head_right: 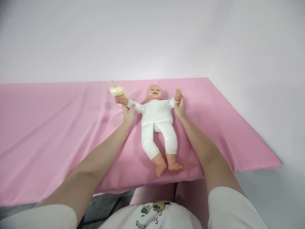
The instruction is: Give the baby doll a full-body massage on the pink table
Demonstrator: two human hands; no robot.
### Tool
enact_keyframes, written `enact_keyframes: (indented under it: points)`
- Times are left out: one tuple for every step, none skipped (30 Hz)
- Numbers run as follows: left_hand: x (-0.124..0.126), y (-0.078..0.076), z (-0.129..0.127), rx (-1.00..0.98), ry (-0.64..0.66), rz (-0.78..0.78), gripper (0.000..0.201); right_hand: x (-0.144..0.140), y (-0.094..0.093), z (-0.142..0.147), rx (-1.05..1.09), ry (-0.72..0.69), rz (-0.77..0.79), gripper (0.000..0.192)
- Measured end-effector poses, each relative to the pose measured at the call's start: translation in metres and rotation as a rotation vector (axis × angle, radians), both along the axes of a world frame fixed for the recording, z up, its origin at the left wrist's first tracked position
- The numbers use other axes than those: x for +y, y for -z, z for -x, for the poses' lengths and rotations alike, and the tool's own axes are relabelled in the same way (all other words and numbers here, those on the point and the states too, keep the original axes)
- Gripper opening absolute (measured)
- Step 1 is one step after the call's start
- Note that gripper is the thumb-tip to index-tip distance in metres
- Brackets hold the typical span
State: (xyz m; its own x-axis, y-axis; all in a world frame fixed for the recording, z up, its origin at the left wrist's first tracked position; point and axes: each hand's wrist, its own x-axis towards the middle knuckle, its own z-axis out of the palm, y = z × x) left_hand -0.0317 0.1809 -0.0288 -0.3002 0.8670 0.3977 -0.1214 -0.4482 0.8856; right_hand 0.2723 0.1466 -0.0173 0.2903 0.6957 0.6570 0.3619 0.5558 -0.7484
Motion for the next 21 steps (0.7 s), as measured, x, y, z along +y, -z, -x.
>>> enact_keyframes:
  points:
    - [0.0,0.0,-0.004,0.061,0.01,-0.005,0.039,-0.003,-0.001,0.003,-0.047,-0.01,0.005,0.054]
    - [-0.001,0.0,-0.007,0.128,0.035,-0.004,0.042,-0.006,-0.001,0.006,-0.105,-0.023,0.012,0.049]
    - [-0.001,0.0,-0.009,0.199,0.066,-0.005,0.043,-0.007,-0.001,0.008,-0.181,-0.049,0.025,0.045]
    - [-0.002,0.0,-0.009,0.278,0.106,-0.013,0.043,-0.009,-0.001,0.009,-0.272,-0.092,0.044,0.044]
    - [-0.002,0.0,-0.009,0.364,0.155,-0.031,0.042,-0.009,-0.001,0.01,-0.364,-0.141,0.066,0.044]
    - [-0.003,0.0,-0.009,0.45,0.207,-0.058,0.04,-0.009,0.0,0.01,-0.446,-0.186,0.09,0.045]
    - [-0.004,0.0,-0.009,0.524,0.252,-0.087,0.038,-0.009,0.0,0.01,-0.508,-0.219,0.111,0.047]
    - [-0.005,-0.001,-0.009,0.582,0.283,-0.115,0.036,-0.008,0.001,0.01,-0.547,-0.234,0.126,0.049]
    - [-0.006,-0.002,-0.009,0.625,0.3,-0.138,0.034,-0.007,0.001,0.01,-0.565,-0.234,0.134,0.051]
    - [-0.006,-0.003,-0.009,0.655,0.303,-0.156,0.034,-0.006,0.001,0.009,-0.571,-0.226,0.137,0.052]
    - [-0.007,-0.003,-0.009,0.675,0.298,-0.168,0.035,-0.005,0.002,0.009,-0.576,-0.219,0.138,0.053]
    - [-0.007,-0.004,-0.009,0.691,0.292,-0.176,0.036,-0.005,0.002,0.009,-0.582,-0.215,0.135,0.055]
    - [-0.007,-0.004,-0.01,0.703,0.288,-0.182,0.037,-0.005,0.002,0.009,-0.585,-0.212,0.13,0.056]
    - [-0.007,-0.004,-0.01,0.712,0.285,-0.187,0.037,-0.004,0.003,0.009,-0.586,-0.21,0.125,0.057]
    - [-0.007,-0.004,-0.01,0.719,0.281,-0.192,0.037,-0.004,0.003,0.009,-0.584,-0.208,0.121,0.057]
    - [-0.007,-0.004,-0.009,0.724,0.278,-0.199,0.037,-0.004,0.004,0.009,-0.577,-0.206,0.119,0.056]
    - [-0.008,-0.004,-0.009,0.728,0.276,-0.207,0.037,-0.004,0.005,0.009,-0.563,-0.203,0.12,0.053]
    - [-0.009,-0.004,-0.009,0.73,0.273,-0.217,0.037,-0.003,0.005,0.009,-0.544,-0.201,0.123,0.05]
    - [-0.011,-0.005,-0.009,0.725,0.264,-0.228,0.037,-0.003,0.006,0.009,-0.517,-0.201,0.131,0.047]
    - [-0.012,-0.005,-0.009,0.707,0.246,-0.237,0.036,-0.003,0.007,0.009,-0.479,-0.206,0.141,0.044]
    - [-0.013,-0.006,-0.009,0.674,0.221,-0.238,0.035,-0.002,0.007,0.01,-0.429,-0.215,0.154,0.042]
